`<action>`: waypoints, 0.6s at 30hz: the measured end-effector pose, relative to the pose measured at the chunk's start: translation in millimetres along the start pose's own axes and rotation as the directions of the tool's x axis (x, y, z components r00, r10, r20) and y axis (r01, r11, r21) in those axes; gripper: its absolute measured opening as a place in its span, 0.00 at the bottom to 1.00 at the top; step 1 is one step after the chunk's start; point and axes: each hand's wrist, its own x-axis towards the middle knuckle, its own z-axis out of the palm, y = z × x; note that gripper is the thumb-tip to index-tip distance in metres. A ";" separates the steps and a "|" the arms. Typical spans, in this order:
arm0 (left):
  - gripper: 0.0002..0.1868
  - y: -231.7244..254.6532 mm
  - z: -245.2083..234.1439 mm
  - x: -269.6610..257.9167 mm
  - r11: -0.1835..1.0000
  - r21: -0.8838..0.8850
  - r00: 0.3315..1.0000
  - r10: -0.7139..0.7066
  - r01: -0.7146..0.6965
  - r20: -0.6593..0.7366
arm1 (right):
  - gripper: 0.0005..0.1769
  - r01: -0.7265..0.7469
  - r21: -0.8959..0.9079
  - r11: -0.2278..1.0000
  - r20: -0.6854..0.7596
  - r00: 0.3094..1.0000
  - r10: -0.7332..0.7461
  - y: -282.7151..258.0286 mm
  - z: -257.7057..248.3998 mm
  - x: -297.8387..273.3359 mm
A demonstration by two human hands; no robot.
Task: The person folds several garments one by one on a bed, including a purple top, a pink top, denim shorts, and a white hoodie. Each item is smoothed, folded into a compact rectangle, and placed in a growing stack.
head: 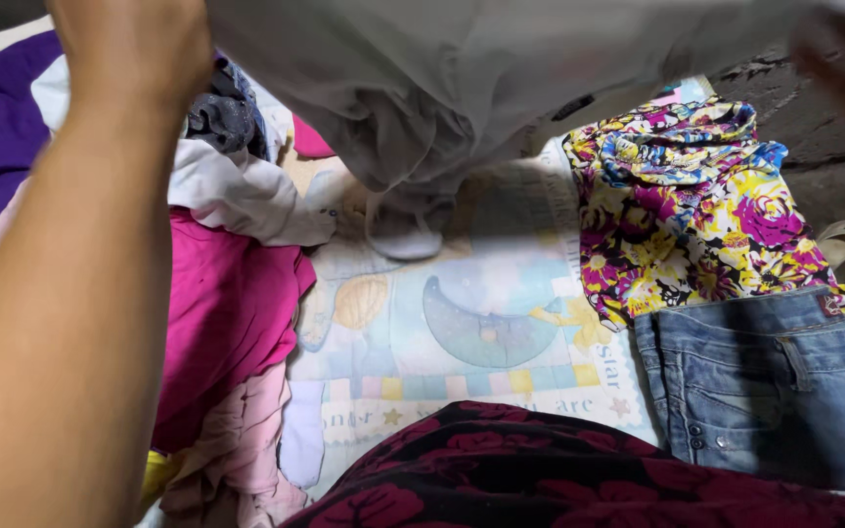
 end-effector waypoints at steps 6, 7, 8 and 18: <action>0.26 86.9 -21.8 -128.8 0.756 -0.577 0.584 0.329 0.308 0.742 | 0.23 -0.309 -0.245 0.919 0.097 0.935 0.341 79.3 -21.5 -94.7; 0.26 95.9 -25.5 -146.5 0.704 -0.535 0.443 0.337 0.467 0.831 | 0.24 -0.307 -0.247 0.919 0.087 0.938 0.337 83.5 -20.3 -111.1; 0.26 105.3 -26.5 -157.9 0.660 -0.514 0.413 0.321 0.548 0.852 | 0.19 -0.279 -0.249 0.927 0.042 0.953 0.299 83.3 -14.9 -124.2; 0.16 180.1 -17.3 -155.9 0.559 -0.704 0.638 0.359 0.438 0.681 | 0.24 0.310 -0.862 0.402 0.221 0.942 -0.253 30.7 110.8 -161.0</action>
